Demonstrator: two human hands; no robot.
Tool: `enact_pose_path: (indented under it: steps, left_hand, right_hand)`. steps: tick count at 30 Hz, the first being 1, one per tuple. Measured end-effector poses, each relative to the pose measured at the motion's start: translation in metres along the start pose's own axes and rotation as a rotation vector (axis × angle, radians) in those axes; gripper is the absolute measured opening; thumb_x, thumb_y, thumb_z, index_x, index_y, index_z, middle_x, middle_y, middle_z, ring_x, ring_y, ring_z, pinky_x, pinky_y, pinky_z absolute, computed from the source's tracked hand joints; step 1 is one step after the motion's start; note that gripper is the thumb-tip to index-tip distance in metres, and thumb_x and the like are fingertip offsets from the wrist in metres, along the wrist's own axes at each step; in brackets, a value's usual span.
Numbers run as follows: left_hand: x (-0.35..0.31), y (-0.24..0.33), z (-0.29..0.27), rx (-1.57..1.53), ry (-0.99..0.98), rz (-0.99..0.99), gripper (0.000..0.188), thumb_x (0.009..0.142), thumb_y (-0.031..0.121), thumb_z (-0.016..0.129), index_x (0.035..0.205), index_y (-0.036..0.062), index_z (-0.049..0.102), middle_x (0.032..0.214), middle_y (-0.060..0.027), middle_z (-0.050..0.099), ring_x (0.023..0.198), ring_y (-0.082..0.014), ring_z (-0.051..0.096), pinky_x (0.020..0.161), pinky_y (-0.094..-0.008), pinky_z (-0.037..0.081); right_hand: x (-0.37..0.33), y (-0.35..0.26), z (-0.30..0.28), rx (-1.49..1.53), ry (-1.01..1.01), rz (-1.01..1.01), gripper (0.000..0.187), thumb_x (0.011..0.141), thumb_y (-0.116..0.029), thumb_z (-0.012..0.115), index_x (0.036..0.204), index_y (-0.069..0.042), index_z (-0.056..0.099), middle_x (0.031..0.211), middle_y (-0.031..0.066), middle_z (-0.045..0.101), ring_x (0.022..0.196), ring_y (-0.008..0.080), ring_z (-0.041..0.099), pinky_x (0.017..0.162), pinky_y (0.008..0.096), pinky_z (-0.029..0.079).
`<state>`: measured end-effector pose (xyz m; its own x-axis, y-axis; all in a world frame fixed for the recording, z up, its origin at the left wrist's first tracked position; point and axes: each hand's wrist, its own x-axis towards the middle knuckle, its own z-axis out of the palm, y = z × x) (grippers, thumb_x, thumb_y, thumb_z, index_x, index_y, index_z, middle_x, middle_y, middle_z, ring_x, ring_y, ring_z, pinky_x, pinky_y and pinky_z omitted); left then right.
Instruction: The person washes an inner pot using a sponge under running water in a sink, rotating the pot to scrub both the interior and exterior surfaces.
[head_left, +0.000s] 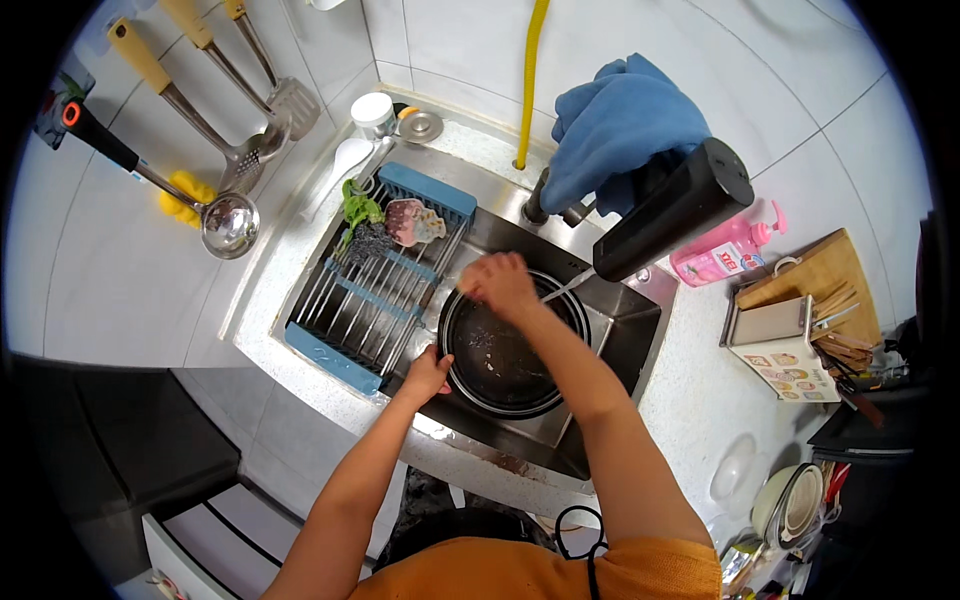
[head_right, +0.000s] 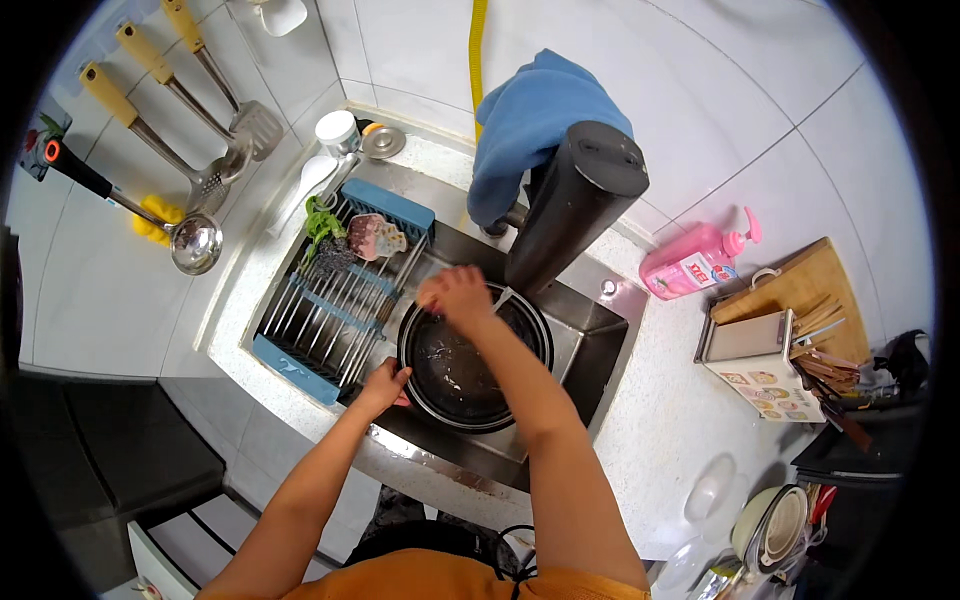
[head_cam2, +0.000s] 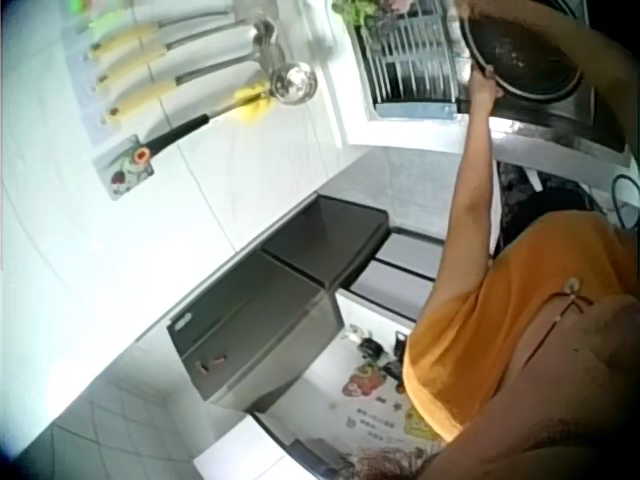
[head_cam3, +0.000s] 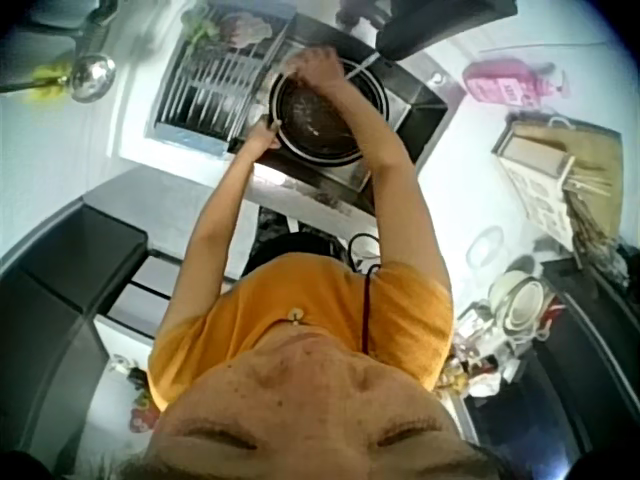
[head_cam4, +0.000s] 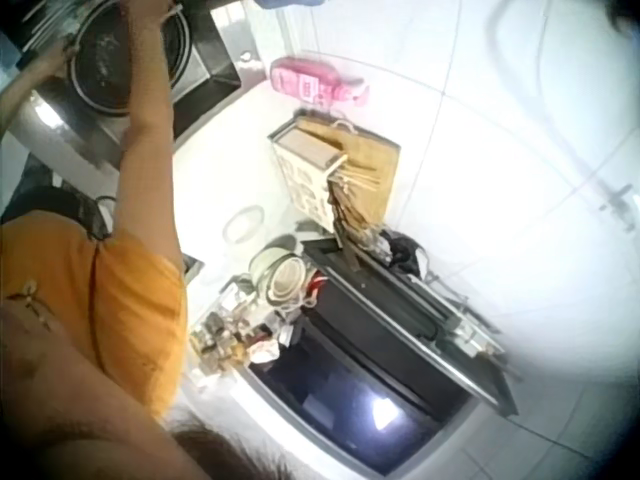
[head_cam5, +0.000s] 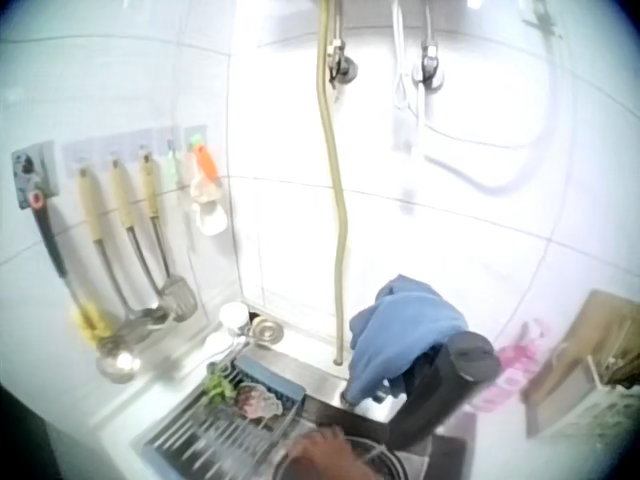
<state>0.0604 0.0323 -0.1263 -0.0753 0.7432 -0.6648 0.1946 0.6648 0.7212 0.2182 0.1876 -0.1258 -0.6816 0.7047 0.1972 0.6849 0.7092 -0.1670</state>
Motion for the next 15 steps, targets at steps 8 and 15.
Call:
enact_pose_path:
  steps: [8, 15]
  left_hand:
    - [0.008, -0.012, 0.0, -0.112, -0.08, -0.023, 0.032, 0.084, 0.019, 0.051, 0.104, -0.0041, 0.042, 0.08, -0.0163, 0.056, 0.054, -0.0195, 0.058, 0.044, -0.0303, 0.053]
    - [0.012, -0.012, -0.002, -0.09, -0.144, -0.045, 0.03, 0.087, 0.021, 0.047, 0.104, -0.0025, 0.04, 0.089, -0.0132, 0.053, 0.058, -0.0186, 0.058, 0.049, -0.03, 0.053]
  right_hand:
    - [-0.102, 0.042, -0.025, -0.238, 0.032, 0.642, 0.025, 0.078, -0.026, 0.051, 0.095, -0.008, 0.048, 0.082, 0.0109, 0.057, 0.076, 0.029, 0.057, 0.067, 0.041, 0.043]
    - [-0.159, -0.008, -0.045, 0.131, -0.109, 1.33, 0.039, 0.078, -0.036, 0.045, 0.094, -0.001, 0.049, 0.079, 0.0217, 0.061, 0.074, 0.0369, 0.06, 0.069, 0.0444, 0.046]
